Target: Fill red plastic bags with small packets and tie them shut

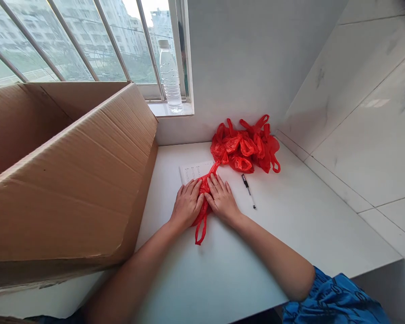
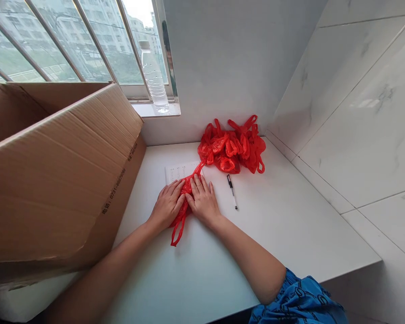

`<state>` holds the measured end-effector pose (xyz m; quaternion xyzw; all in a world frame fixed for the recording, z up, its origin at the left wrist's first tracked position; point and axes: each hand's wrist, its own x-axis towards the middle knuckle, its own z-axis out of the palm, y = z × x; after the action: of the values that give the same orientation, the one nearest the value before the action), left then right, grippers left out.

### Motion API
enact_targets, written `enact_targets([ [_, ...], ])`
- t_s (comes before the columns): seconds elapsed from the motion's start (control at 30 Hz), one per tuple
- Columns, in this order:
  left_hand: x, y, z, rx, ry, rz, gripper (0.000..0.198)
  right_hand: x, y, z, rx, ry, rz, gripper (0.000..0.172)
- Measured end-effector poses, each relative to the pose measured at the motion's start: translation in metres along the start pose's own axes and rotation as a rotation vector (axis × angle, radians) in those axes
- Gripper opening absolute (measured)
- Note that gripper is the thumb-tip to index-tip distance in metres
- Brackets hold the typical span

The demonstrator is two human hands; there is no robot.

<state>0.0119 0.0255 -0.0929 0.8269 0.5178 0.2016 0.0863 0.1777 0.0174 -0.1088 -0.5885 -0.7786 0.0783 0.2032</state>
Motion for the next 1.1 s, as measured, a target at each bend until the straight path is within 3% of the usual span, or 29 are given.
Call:
enact_targets([
  [0.9, -0.001, 0.003, 0.001, -0.059, 0.012, -0.037, 0.049, 0.000, 0.001, 0.001, 0.039, 0.003, 0.001, 0.060],
  [1.03, -0.001, -0.002, 0.002, -0.204, 0.041, -0.033, 0.047, -0.001, 0.002, 0.001, 0.103, 0.010, -0.002, 0.060],
  [1.1, 0.000, -0.010, 0.000, -0.356, 0.139, -0.060, 0.046, -0.001, 0.005, -0.004, 0.185, 0.050, -0.006, 0.059],
])
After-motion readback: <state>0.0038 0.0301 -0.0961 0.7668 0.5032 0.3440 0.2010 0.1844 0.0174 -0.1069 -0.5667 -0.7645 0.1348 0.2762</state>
